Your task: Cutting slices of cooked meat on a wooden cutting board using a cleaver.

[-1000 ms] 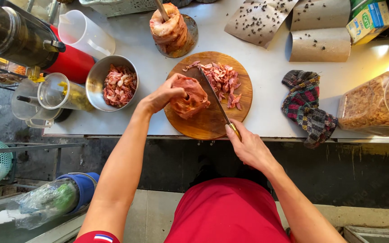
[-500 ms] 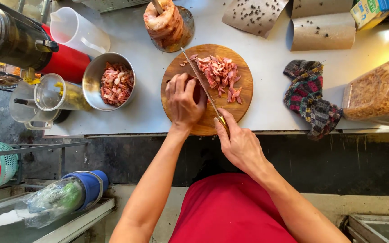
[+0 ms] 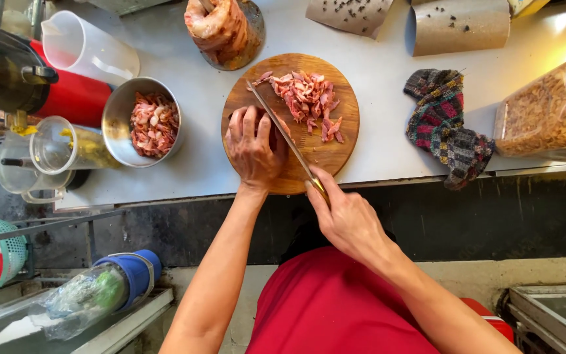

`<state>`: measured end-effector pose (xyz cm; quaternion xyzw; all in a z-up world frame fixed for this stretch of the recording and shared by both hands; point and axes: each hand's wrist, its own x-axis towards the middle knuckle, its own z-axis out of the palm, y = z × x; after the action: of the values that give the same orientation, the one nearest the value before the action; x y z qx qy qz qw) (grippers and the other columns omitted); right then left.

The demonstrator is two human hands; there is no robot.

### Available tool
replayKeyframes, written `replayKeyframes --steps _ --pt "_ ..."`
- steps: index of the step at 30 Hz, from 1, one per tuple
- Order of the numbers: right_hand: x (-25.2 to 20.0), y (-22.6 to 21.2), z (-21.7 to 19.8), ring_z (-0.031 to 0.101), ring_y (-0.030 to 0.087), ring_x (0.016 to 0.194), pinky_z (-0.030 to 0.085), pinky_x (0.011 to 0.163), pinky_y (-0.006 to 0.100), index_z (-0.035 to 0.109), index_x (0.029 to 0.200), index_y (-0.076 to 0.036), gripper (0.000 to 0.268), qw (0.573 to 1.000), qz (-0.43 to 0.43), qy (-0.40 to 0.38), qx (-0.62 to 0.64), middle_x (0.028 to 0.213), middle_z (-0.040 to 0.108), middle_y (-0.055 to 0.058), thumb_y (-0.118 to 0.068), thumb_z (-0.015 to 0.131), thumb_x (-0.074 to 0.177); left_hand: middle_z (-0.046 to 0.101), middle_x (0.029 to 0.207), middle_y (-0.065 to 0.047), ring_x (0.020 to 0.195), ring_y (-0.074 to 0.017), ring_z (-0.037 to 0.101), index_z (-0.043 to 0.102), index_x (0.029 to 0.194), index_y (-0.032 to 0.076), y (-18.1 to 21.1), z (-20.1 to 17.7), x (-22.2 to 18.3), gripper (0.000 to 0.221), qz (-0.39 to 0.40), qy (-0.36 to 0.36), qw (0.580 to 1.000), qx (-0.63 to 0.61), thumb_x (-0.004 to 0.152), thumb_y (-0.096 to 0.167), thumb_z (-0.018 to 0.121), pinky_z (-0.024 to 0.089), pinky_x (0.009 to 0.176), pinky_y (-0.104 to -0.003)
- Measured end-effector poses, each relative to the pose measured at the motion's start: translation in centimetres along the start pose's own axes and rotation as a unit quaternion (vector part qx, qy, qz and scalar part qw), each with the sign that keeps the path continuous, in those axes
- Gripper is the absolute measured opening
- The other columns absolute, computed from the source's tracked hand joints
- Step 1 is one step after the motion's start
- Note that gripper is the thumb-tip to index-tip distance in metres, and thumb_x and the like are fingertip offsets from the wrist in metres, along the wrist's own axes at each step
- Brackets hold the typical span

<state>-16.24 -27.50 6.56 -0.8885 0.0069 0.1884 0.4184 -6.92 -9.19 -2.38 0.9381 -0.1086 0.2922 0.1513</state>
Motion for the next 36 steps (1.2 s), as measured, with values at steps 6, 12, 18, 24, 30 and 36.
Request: replayKeyframes --steps 6,12,18,24,30,36 --pt "1.6 0.1 0.4 0.065 0.050 0.064 0.051 0.059 0.060 0.048 0.142 -0.013 0.044 0.999 -0.037 0.020 0.014 0.070 0.067 0.027 -0.032 0.050 0.103 0.058 0.134 -0.011 0.129 -0.0371 0.052 0.069 0.117 0.011 -0.4 0.3 -0.2 0.032 0.012 0.001 1.000 -0.010 0.092 0.030 0.071 0.046 0.105 -0.053" --pt "0.3 -0.4 -0.6 0.067 0.047 0.060 0.052 0.058 0.060 0.045 0.144 -0.017 0.046 0.999 0.021 -0.046 0.018 0.068 0.067 0.028 -0.032 0.047 0.101 0.058 0.134 -0.009 0.128 -0.0369 0.052 0.069 0.115 0.012 -0.4 0.3 -0.2 0.033 0.014 0.000 1.000 -0.003 0.089 0.032 0.072 0.045 0.104 -0.053" --pt "2.6 1.5 1.2 0.066 0.049 0.070 0.051 0.062 0.061 0.047 0.143 -0.011 0.041 0.995 -0.082 0.037 0.044 0.079 0.068 0.027 -0.030 0.050 0.107 0.058 0.134 -0.007 0.128 -0.0355 0.053 0.069 0.116 0.013 -0.2 0.5 -0.2 0.031 0.010 -0.004 1.000 0.002 0.092 0.032 0.072 0.045 0.104 -0.052" --pt "0.4 -0.5 -1.0 0.068 0.047 0.066 0.053 0.065 0.058 0.044 0.147 -0.019 0.049 0.995 0.063 -0.070 0.026 0.069 0.067 0.028 -0.033 0.047 0.100 0.058 0.132 -0.008 0.126 -0.0353 0.053 0.068 0.115 0.012 0.0 -0.2 0.4 0.032 0.015 0.003 1.000 -0.004 0.093 0.034 0.073 0.044 0.104 -0.052" --pt "2.2 -0.4 0.0 0.067 0.047 0.066 0.053 0.065 0.057 0.045 0.145 -0.016 0.046 0.998 0.032 -0.042 0.047 0.068 0.067 0.025 -0.033 0.048 0.102 0.058 0.133 -0.007 0.128 -0.0349 0.052 0.068 0.117 0.013 -0.3 0.1 -0.1 0.029 0.004 0.000 1.000 -0.004 0.092 0.027 0.073 0.044 0.106 -0.051" --pt "0.2 -0.5 -0.5 0.069 0.048 0.067 0.053 0.064 0.059 0.043 0.147 -0.019 0.050 0.994 0.076 -0.072 0.022 0.072 0.067 0.028 -0.034 0.047 0.100 0.058 0.132 -0.008 0.127 -0.0360 0.052 0.069 0.115 0.012 -0.3 0.0 0.2 0.028 0.018 -0.003 1.000 -0.005 0.089 0.023 0.072 0.044 0.104 -0.051"
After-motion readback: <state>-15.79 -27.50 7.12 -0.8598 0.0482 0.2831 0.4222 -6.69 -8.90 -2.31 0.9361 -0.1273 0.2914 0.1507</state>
